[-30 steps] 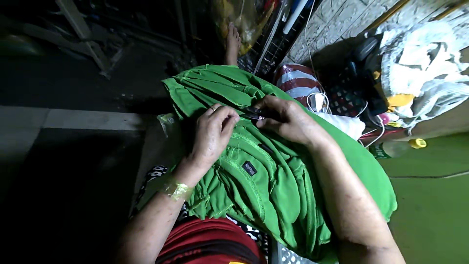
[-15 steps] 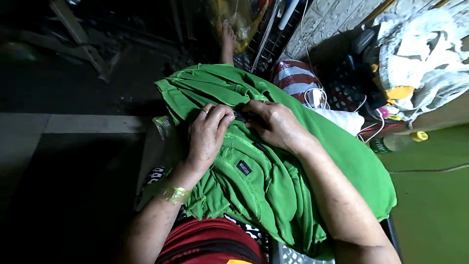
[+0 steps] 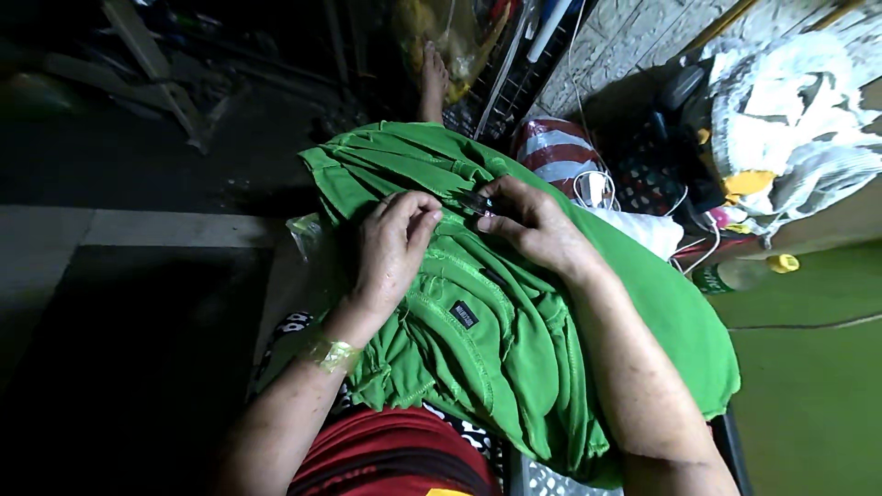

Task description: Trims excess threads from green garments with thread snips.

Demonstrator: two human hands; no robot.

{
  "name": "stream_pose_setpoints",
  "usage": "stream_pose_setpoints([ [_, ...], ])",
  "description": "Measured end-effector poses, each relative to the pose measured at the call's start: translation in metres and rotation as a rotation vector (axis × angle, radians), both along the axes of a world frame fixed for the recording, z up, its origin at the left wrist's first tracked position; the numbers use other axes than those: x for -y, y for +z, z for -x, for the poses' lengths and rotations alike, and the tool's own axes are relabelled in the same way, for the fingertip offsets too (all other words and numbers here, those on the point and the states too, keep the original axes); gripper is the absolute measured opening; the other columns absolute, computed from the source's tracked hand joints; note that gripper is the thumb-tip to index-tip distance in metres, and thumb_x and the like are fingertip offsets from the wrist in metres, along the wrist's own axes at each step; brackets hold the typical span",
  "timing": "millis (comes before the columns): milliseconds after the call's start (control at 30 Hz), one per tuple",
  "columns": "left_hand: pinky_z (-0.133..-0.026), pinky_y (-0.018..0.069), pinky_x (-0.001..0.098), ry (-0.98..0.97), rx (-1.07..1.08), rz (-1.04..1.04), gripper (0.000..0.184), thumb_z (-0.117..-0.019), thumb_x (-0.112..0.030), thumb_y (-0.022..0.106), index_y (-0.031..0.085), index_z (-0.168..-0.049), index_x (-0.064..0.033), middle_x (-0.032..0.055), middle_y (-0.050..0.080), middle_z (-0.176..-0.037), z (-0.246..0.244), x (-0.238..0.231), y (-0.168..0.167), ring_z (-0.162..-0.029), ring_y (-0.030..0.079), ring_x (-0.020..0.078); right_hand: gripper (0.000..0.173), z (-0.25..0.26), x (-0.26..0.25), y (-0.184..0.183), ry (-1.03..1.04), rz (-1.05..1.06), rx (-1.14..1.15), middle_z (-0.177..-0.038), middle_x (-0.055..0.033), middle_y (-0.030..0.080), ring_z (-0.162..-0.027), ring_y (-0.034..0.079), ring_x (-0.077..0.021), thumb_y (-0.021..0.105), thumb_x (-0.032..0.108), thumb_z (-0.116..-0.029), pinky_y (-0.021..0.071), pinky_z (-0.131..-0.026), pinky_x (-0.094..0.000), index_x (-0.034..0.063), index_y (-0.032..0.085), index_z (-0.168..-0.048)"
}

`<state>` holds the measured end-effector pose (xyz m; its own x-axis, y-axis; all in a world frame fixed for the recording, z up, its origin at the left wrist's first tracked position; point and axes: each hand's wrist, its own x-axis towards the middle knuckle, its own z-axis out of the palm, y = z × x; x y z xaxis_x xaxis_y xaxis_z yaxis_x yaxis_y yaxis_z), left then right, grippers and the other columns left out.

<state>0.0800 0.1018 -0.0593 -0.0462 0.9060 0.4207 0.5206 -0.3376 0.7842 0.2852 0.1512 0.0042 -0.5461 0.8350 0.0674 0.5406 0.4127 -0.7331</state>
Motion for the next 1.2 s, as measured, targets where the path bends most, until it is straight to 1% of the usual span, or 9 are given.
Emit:
stream_pose_setpoints([
  [133, -0.067, 0.0529, 0.041, -0.027, -0.129, 0.001, 0.015, -0.1043, -0.013, 0.058, 0.067, -0.11, -0.0024, 0.0174, 0.066, -0.101, 0.0, 0.001, 0.01, -0.074, 0.063, 0.0254, 0.023, 0.001, 0.003, -0.003, 0.0, -0.088, 0.042, -0.092, -0.0057, 0.068, -0.076, 0.063, -0.0064, 0.066, 0.01, -0.0957, 0.0532, -0.071, -0.0247, 0.0014, 0.064, -0.117],
  [267, -0.073, 0.0561, 0.0479, -0.035, -0.166, 0.067, 0.018, -0.1078, -0.014, 0.051, 0.061, -0.112, 0.0011, 0.0209, 0.065, -0.103, 0.001, 0.002, 0.01, -0.081, 0.067, 0.0318, 0.025, 0.0, 0.007, -0.002, 0.063, -0.236, 0.172, -0.094, -0.0128, 0.072, -0.083, 0.07, -0.0249, 0.069, 0.01, -0.093, 0.0573, -0.076, -0.0485, 0.0013, 0.068, -0.116],
  [367, -0.074, 0.0542, 0.0505, -0.06, -0.202, 0.118, 0.02, -0.1091, -0.014, 0.048, 0.059, -0.114, 0.0027, 0.0234, 0.063, -0.104, 0.0, 0.003, 0.015, -0.083, 0.066, 0.0354, 0.024, 0.008, 0.013, 0.002, 0.037, -0.309, 0.292, -0.094, -0.0155, 0.071, -0.085, 0.071, -0.0332, 0.069, 0.009, -0.0919, 0.0557, -0.073, -0.0564, 0.0032, 0.069, -0.115],
  [633, -0.07, 0.0544, 0.0468, -0.071, -0.129, 0.062, 0.022, -0.11, -0.015, 0.044, 0.056, -0.115, 0.0028, 0.02, 0.063, -0.096, 0.002, 0.002, 0.006, -0.078, 0.064, 0.0308, 0.016, 0.019, 0.016, -0.001, 0.02, -0.444, 0.361, -0.087, -0.0162, 0.07, -0.079, 0.071, -0.0358, 0.063, 0.005, -0.0925, 0.0532, -0.065, -0.0552, 0.0044, 0.072, -0.106],
  [767, -0.077, 0.0566, 0.0354, -0.02, -0.034, 0.063, 0.023, -0.1088, -0.018, 0.048, 0.06, -0.112, 0.0018, 0.0167, 0.066, -0.101, 0.007, 0.008, 0.002, -0.083, 0.066, 0.0207, 0.021, 0.012, 0.009, -0.003, -0.002, -0.297, 0.242, -0.092, -0.0161, 0.071, -0.083, 0.071, -0.0325, 0.063, 0.01, -0.0976, 0.0555, -0.073, -0.0557, 0.0, 0.068, -0.115],
  [867, -0.076, 0.0531, 0.035, -0.034, -0.084, 0.028, 0.02, -0.1025, -0.017, 0.061, 0.068, -0.104, 0.0014, 0.0183, 0.063, -0.108, 0.006, 0.011, 0.004, -0.085, 0.063, 0.0223, 0.027, 0.002, 0.006, -0.004, 0.026, -0.184, 0.135, -0.095, -0.012, 0.07, -0.083, 0.069, -0.0225, 0.064, 0.013, -0.0971, 0.0564, -0.076, -0.046, 0.0001, 0.064, -0.121],
  [933, -0.082, 0.0536, 0.0362, -0.044, -0.117, 0.037, 0.016, -0.1017, -0.013, 0.061, 0.069, -0.101, 0.0006, 0.018, 0.064, -0.108, 0.005, 0.01, 0.007, -0.092, 0.064, 0.0239, 0.025, -0.001, 0.005, -0.004, 0.069, -0.195, 0.125, -0.093, -0.0099, 0.07, -0.08, 0.067, -0.0185, 0.066, 0.012, -0.0959, 0.0561, -0.075, -0.0409, 0.0014, 0.065, -0.118],
  [1067, -0.086, 0.051, 0.0413, -0.048, -0.076, 0.095, 0.02, -0.1057, -0.013, 0.053, 0.066, -0.104, 0.0024, 0.0191, 0.063, -0.112, 0.005, 0.008, 0.007, -0.098, 0.062, 0.0266, 0.024, 0.006, 0.009, 0.001, 0.109, -0.312, 0.247, -0.095, -0.0148, 0.072, -0.085, 0.071, -0.031, 0.069, 0.009, -0.0924, 0.0563, -0.074, -0.0544, 0.0023, 0.069, -0.115],
  [1200, -0.084, 0.0515, 0.0359, -0.019, -0.04, 0.073, 0.021, -0.1067, -0.015, 0.051, 0.064, -0.106, 0.0021, 0.018, 0.062, -0.112, 0.003, 0.008, 0.002, -0.094, 0.062, 0.0227, 0.022, 0.019, 0.017, 0.008, 0.091, -0.375, 0.387, -0.091, -0.0173, 0.071, -0.082, 0.071, -0.0372, 0.068, 0.006, -0.0907, 0.0538, -0.067, -0.0572, 0.0044, 0.071, -0.113],
])
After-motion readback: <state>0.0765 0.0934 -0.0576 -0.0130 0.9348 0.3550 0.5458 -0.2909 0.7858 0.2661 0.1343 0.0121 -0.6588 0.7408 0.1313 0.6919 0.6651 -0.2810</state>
